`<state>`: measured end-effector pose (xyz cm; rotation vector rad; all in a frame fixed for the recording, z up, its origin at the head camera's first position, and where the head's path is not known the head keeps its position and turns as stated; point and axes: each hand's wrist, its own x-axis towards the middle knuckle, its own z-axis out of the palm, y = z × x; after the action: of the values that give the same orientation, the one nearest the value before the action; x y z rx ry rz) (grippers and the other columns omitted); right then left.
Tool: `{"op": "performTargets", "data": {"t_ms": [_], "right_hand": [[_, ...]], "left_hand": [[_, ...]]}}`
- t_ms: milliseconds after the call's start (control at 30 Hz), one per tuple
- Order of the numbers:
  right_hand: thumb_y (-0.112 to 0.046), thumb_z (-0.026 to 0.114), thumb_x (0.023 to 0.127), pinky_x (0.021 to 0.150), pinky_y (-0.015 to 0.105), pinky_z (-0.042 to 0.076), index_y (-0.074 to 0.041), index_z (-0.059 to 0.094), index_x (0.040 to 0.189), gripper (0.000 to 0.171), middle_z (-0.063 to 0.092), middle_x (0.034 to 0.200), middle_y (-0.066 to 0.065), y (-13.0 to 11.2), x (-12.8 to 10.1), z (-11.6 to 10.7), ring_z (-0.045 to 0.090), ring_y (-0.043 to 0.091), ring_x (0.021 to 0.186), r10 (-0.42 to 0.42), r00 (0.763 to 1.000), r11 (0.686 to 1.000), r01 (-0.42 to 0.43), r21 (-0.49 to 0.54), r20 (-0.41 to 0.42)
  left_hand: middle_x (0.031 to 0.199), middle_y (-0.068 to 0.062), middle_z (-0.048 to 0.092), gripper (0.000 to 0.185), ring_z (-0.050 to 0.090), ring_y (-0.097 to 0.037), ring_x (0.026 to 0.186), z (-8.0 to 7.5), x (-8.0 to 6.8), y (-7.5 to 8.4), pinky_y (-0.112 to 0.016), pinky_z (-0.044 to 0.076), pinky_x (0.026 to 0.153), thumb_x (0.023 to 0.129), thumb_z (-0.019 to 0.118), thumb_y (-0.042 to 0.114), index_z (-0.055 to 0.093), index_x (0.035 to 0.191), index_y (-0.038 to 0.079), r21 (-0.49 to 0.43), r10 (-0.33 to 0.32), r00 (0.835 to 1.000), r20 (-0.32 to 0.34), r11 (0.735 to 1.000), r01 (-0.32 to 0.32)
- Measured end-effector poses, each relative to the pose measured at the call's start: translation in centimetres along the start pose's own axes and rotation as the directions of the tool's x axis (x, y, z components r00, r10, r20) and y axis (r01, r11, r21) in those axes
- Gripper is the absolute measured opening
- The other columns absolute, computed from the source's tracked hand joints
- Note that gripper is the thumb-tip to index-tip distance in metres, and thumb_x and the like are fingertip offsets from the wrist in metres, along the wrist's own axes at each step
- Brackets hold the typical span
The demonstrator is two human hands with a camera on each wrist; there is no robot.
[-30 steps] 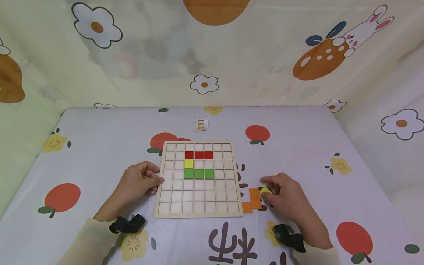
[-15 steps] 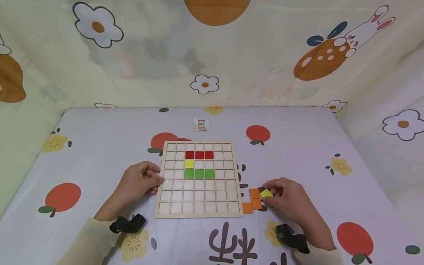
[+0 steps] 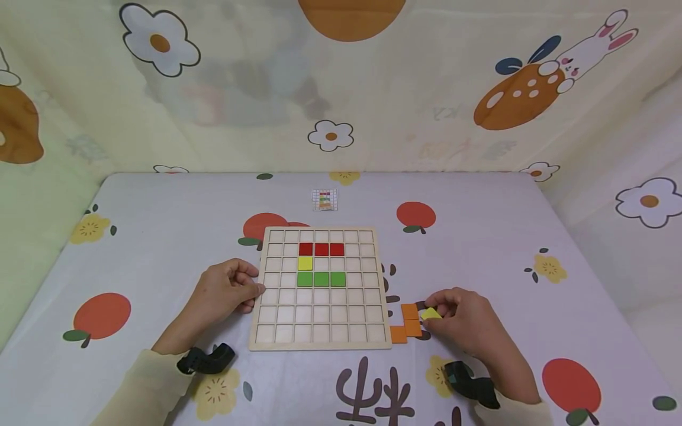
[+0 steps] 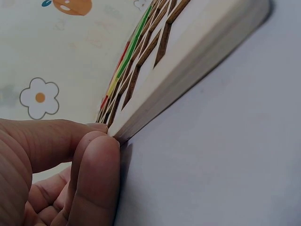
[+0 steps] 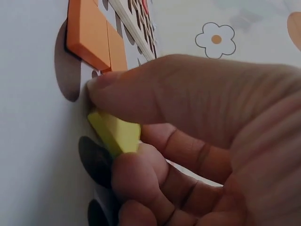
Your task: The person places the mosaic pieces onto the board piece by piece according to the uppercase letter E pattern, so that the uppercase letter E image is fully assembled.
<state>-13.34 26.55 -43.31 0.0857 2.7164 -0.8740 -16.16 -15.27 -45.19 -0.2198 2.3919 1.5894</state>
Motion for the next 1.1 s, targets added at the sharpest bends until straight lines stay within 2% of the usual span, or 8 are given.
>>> {"op": "performTargets", "data": {"t_ms": [167,367,500,633,800,1100], "right_hand": [[-0.014,0.087,0.084,0.054,0.024,0.043,-0.005,0.073,0.107,0.029,0.061,0.085,0.004,0.26,-0.13,0.00,0.053,0.019,0.076,-0.039,0.999,0.999,0.040,0.016,-0.011],[-0.005,0.076,0.092,0.051,0.025,0.045,-0.005,0.074,0.109,0.017,0.065,0.081,0.004,0.57,-0.32,-0.11,0.055,0.016,0.067,-0.087,0.996,0.994,0.088,0.066,-0.023],[-0.004,0.072,0.095,0.052,0.026,0.045,-0.004,0.074,0.118,0.023,0.069,0.084,0.004,0.56,-0.41,-0.16,0.057,0.017,0.069,-0.079,0.997,0.992,0.081,0.095,-0.023],[-0.002,0.076,0.092,0.052,0.025,0.043,-0.001,0.072,0.123,0.032,0.067,0.082,0.005,0.50,-0.47,-0.25,0.056,0.016,0.068,-0.066,0.998,0.992,0.068,0.105,-0.016],[0.000,0.079,0.087,0.054,0.024,0.045,0.002,0.071,0.123,0.037,0.064,0.084,0.006,0.46,-0.48,-0.29,0.055,0.016,0.073,-0.064,0.998,0.994,0.065,0.084,-0.014],[-0.006,0.085,0.083,0.055,0.023,0.045,-0.001,0.075,0.110,0.028,0.061,0.083,0.002,0.34,-0.31,-0.39,0.054,0.018,0.075,-0.100,0.994,0.993,0.097,-0.068,-0.043]], "left_hand": [[0.077,-0.008,0.066,0.025,0.063,-0.014,0.056,0.00,0.03,-0.02,-0.025,0.060,0.057,0.089,0.079,0.002,0.064,0.109,0.000,0.010,0.004,1.000,-0.001,1.000,-0.004],[0.076,-0.008,0.066,0.025,0.063,-0.014,0.055,-0.01,0.02,-0.06,-0.025,0.060,0.057,0.089,0.079,0.002,0.064,0.108,0.000,0.011,0.007,1.000,-0.003,1.000,-0.006],[0.076,-0.007,0.066,0.024,0.063,-0.014,0.055,-0.01,0.03,-0.06,-0.025,0.060,0.057,0.089,0.079,0.001,0.064,0.108,0.001,0.004,0.004,1.000,-0.003,1.000,-0.004],[0.076,-0.008,0.066,0.024,0.063,-0.014,0.055,0.05,0.11,-0.12,-0.025,0.060,0.057,0.089,0.079,0.001,0.064,0.108,0.001,0.000,-0.001,1.000,-0.005,1.000,0.001],[0.077,-0.008,0.066,0.025,0.063,-0.015,0.056,0.13,0.14,-0.14,-0.025,0.060,0.057,0.088,0.081,0.003,0.065,0.108,0.003,0.013,-0.017,1.000,-0.009,1.000,0.017],[0.078,-0.008,0.066,0.025,0.063,-0.015,0.056,0.09,0.14,-0.06,-0.025,0.060,0.057,0.089,0.080,0.004,0.065,0.109,0.003,0.017,-0.010,1.000,-0.007,1.000,0.010]]}}
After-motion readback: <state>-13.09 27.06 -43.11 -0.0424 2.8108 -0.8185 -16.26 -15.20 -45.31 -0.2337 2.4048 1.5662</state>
